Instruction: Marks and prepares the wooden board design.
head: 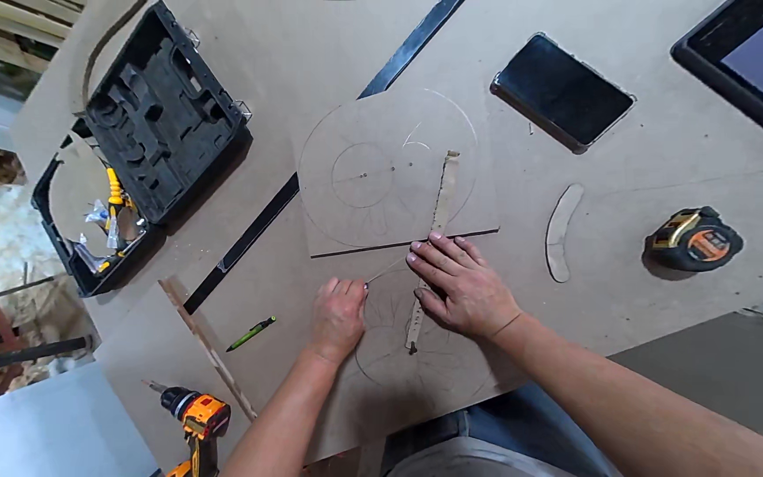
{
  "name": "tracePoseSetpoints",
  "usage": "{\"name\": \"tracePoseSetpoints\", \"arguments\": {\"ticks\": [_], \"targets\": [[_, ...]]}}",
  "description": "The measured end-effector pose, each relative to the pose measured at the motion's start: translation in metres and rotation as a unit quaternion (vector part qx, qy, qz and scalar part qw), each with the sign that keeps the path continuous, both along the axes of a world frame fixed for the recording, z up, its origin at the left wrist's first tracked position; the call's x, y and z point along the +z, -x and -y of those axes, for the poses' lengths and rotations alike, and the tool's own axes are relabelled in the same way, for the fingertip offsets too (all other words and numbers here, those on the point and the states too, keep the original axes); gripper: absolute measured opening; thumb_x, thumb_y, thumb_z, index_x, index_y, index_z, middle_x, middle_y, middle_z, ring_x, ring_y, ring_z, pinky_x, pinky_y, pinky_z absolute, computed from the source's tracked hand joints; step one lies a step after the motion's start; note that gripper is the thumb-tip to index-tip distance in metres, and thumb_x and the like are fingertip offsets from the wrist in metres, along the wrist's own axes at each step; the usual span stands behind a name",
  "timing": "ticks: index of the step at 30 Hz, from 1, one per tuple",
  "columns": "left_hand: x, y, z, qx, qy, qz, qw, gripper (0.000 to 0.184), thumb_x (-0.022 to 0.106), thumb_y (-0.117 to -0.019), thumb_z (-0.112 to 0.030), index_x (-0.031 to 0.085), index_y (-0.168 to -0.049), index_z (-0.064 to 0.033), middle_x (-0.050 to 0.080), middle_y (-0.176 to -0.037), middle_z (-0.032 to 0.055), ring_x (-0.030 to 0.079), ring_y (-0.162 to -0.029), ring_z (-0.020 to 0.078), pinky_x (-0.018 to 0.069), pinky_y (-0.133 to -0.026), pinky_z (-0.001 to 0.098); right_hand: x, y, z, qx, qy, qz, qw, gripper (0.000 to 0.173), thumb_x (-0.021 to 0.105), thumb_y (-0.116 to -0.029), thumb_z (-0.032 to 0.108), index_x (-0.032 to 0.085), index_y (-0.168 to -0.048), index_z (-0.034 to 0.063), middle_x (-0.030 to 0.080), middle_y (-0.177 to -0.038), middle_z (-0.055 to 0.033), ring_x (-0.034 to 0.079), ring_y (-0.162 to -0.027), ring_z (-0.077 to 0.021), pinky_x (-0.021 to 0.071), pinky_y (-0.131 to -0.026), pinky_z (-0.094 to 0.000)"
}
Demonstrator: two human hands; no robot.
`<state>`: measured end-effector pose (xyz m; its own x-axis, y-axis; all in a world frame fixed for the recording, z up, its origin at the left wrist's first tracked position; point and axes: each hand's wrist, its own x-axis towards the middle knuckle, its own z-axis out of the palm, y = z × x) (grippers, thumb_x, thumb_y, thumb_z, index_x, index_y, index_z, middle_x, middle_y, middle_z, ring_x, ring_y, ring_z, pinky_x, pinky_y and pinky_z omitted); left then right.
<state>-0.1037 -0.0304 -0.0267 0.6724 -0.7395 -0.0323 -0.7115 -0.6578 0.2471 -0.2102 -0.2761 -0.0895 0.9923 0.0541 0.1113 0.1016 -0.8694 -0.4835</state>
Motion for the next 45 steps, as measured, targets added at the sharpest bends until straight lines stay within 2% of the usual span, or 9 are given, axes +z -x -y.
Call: {"name": "tracePoseSetpoints", "arguments": {"ticks": [3,25,28,33,35,40,42,43,45], "targets": [[0.000,0.000,-0.005,-0.006,0.001,-0.019,1.000,0.026,0.052,-0.1065,-0.023,0.073,-0.110,-0.0071,0.071,-0.091,0.0075,0.067,-0.088,0.0261,0.0564,-0.078,0.0408,0.001,0.001,0.001,0.001,0.002,-0.004,1.000,0.057,0.041,-0.1024,0.049,0.052,-0.153,0.0261,0.041,-0.164,0.0055,0.026,-0.157,-0.0204,0.0217,-0.127,-0.0507],[-0.005,0.000,0.003,0.012,0.013,-0.021,1.000,0.024,0.054,-0.1047,-0.022,0.073,-0.103,-0.0075,0.072,-0.090,0.0077,0.069,-0.090,0.0258,0.0576,-0.079,0.0408,0.001,0.000,0.000,0.008,0.020,-0.006,1.000,0.056,0.040,-0.1020,0.050,0.053,-0.152,0.0274,0.040,-0.164,0.0058,0.025,-0.157,-0.0198,0.0210,-0.127,-0.0521],[0.012,-0.003,-0.022,0.136,0.018,-0.075,0.988,0.027,0.056,-0.1057,-0.028,0.074,-0.114,-0.0091,0.075,-0.105,0.0069,0.072,-0.101,0.0217,0.0599,-0.090,0.0433,0.001,-0.001,0.002,0.008,0.024,-0.001,1.000,0.057,0.040,-0.1021,0.050,0.053,-0.153,0.0277,0.041,-0.164,0.0064,0.025,-0.157,-0.0192,0.0209,-0.127,-0.0517],[0.050,0.024,-0.110,0.408,0.041,-0.153,0.899,0.028,0.059,-0.1054,-0.033,0.071,-0.121,-0.0130,0.074,-0.099,0.0085,0.071,-0.086,0.0233,0.0589,-0.081,0.0534,0.003,-0.001,0.000,0.009,0.035,0.000,0.999,0.058,0.038,-0.1022,0.052,0.052,-0.153,0.0286,0.040,-0.164,0.0063,0.025,-0.157,-0.0189,0.0209,-0.127,-0.0515],[0.052,0.049,-0.133,0.447,0.042,-0.181,0.875,0.027,0.061,-0.1042,-0.032,0.073,-0.118,-0.0130,0.074,-0.096,0.0086,0.072,-0.088,0.0231,0.0576,-0.084,0.0538,0.005,0.000,-0.001,0.011,0.041,-0.006,0.999,0.058,0.036,-0.1028,0.052,0.051,-0.154,0.0286,0.039,-0.165,0.0065,0.024,-0.157,-0.0189,0.0203,-0.127,-0.0515],[0.044,0.105,-0.149,0.467,0.090,-0.225,0.851,0.023,0.066,-0.1010,-0.029,0.076,-0.116,-0.0146,0.076,-0.098,0.0015,0.072,-0.088,0.0122,0.0597,-0.085,0.0406,0.028,0.001,-0.005,0.000,0.061,0.003,0.998,0.054,0.038,-0.1067,0.046,0.050,-0.154,0.0224,0.037,-0.167,0.0008,0.024,-0.158,-0.0235,0.0197,-0.127,-0.0560],[0.040,0.118,-0.146,0.474,0.102,-0.239,0.841,0.022,0.068,-0.0998,-0.028,0.075,-0.115,-0.0148,0.076,-0.095,0.0007,0.072,-0.084,0.0116,0.0598,-0.081,0.0395,0.047,0.015,-0.016,-0.017,0.057,0.007,0.998,0.048,0.044,-0.1061,0.043,0.060,-0.145,0.0185,0.051,-0.156,-0.0030,0.041,-0.149,-0.0238,0.0334,-0.122,-0.0531],[0.036,0.123,-0.146,0.477,0.104,-0.246,0.838,0.022,0.068,-0.0994,-0.028,0.075,-0.115,-0.0148,0.076,-0.094,0.0006,0.072,-0.083,0.0119,0.0602,-0.080,0.0396,0.055,0.026,-0.025,-0.022,0.056,-0.013,0.998,0.045,0.045,-0.1056,0.045,0.068,-0.131,0.0167,0.065,-0.137,-0.0048,0.059,-0.131,-0.0241,0.0468,-0.109,-0.0504],[0.028,0.131,-0.147,0.476,0.097,-0.265,0.833,0.023,0.069,-0.0987,-0.029,0.074,-0.115,-0.0138,0.075,-0.094,0.0021,0.072,-0.085,0.0137,0.0602,-0.082,0.0411,0.068,0.045,-0.050,-0.008,0.050,-0.129,0.990,0.054,0.040,-0.1040,0.058,0.070,-0.104,0.0134,0.072,-0.096,-0.0082,0.071,-0.095,-0.0273,0.0577,-0.083,-0.0502]]}}
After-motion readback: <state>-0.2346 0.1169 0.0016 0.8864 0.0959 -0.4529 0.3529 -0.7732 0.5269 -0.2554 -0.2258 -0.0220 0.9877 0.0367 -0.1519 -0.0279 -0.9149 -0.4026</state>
